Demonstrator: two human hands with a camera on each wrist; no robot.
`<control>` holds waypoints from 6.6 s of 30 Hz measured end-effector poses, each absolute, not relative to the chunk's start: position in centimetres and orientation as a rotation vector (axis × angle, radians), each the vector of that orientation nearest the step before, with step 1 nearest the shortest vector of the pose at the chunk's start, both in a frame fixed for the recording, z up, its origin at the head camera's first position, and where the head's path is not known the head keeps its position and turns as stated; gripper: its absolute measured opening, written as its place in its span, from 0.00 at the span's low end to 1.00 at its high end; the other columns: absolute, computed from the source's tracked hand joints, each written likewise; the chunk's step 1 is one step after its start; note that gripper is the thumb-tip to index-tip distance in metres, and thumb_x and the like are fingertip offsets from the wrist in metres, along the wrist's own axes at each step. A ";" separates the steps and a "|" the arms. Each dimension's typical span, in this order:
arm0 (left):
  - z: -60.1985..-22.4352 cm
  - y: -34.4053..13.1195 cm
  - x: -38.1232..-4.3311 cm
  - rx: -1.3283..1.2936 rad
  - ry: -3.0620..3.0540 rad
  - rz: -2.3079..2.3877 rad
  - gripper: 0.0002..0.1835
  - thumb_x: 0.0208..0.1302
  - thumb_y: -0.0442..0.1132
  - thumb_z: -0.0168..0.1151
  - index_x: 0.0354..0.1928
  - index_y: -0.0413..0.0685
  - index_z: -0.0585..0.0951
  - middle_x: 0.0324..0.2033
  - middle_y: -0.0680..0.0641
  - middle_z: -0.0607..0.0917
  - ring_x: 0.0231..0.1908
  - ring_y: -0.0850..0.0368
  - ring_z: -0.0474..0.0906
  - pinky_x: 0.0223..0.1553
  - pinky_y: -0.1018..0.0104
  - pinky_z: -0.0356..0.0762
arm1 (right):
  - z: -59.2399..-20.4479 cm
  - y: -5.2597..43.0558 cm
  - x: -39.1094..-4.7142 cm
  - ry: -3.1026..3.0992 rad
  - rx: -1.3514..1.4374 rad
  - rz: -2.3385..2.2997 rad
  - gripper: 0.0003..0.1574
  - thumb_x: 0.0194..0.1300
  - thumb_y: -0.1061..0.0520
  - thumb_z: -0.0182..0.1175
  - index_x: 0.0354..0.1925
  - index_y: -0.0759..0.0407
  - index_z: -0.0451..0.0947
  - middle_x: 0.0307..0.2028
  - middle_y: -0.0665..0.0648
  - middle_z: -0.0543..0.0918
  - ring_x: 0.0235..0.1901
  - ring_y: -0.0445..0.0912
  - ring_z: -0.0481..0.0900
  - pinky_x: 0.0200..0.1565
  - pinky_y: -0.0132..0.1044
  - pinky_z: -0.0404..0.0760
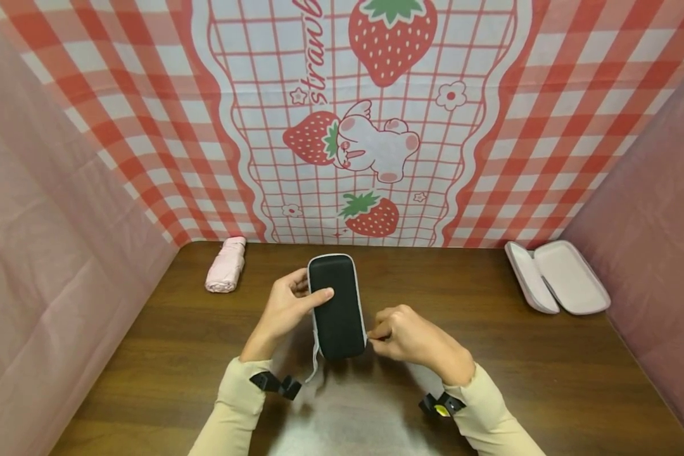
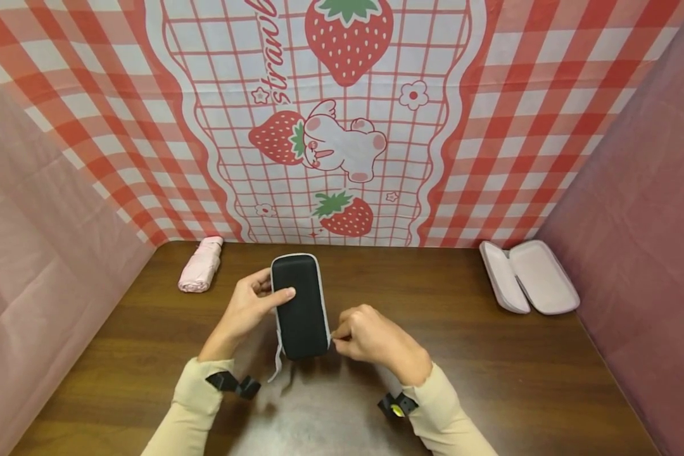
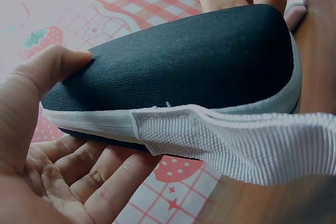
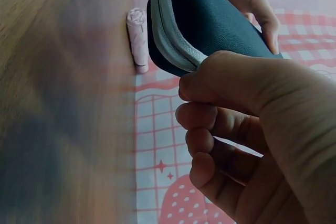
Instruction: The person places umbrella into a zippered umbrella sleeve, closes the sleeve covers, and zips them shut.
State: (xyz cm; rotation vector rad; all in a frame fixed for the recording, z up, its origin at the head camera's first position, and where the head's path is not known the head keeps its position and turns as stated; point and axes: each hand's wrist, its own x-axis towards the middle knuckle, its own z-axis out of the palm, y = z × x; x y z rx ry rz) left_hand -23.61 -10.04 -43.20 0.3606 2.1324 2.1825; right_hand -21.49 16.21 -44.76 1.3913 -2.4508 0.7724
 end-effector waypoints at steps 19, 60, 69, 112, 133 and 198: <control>-42.6 -10.4 -23.8 0.199 2.165 2.188 0.23 0.61 0.35 0.73 0.57 0.38 0.80 0.42 0.43 0.90 0.34 0.59 0.89 0.30 0.60 0.86 | -44.7 16.3 -21.4 -2.447 1.405 0.764 0.05 0.51 0.68 0.72 0.28 0.61 0.91 0.23 0.49 0.82 0.25 0.32 0.75 0.29 0.20 0.75; -42.9 -10.6 -23.4 0.728 2.465 1.217 0.24 0.51 0.51 0.81 0.48 0.52 0.87 0.37 0.55 0.88 0.38 0.62 0.82 0.44 0.65 0.80 | -42.0 20.2 -21.9 -2.499 1.021 1.188 0.07 0.67 0.72 0.63 0.38 0.65 0.86 0.27 0.57 0.90 0.21 0.42 0.87 0.24 0.26 0.82; -42.7 -9.4 -22.9 0.869 2.583 1.103 0.26 0.52 0.55 0.79 0.50 0.52 0.87 0.38 0.56 0.89 0.36 0.64 0.81 0.41 0.67 0.79 | -41.7 20.1 -21.7 -2.425 1.053 1.041 0.08 0.64 0.72 0.65 0.36 0.62 0.86 0.26 0.53 0.89 0.21 0.35 0.84 0.24 0.22 0.79; -40.4 -6.3 -21.3 1.099 2.702 0.833 0.29 0.53 0.52 0.77 0.56 0.50 0.83 0.36 0.56 0.87 0.30 0.67 0.78 0.32 0.72 0.76 | -38.3 17.9 -21.3 -2.153 1.494 0.746 0.16 0.53 0.74 0.73 0.39 0.61 0.90 0.37 0.55 0.88 0.36 0.44 0.87 0.37 0.29 0.85; -40.0 -6.8 -21.1 1.163 2.721 0.775 0.30 0.52 0.52 0.76 0.58 0.52 0.84 0.37 0.58 0.88 0.32 0.69 0.79 0.33 0.73 0.76 | -38.7 17.7 -21.0 -2.177 1.442 0.855 0.11 0.53 0.71 0.74 0.36 0.61 0.89 0.36 0.53 0.88 0.35 0.41 0.86 0.35 0.24 0.83; -40.8 -7.6 -21.4 1.131 2.638 1.206 0.23 0.58 0.51 0.74 0.51 0.48 0.86 0.31 0.55 0.88 0.26 0.69 0.82 0.28 0.73 0.80 | -39.6 17.6 -20.9 -2.030 1.348 0.987 0.17 0.50 0.78 0.71 0.37 0.63 0.89 0.35 0.55 0.89 0.33 0.43 0.86 0.35 0.27 0.83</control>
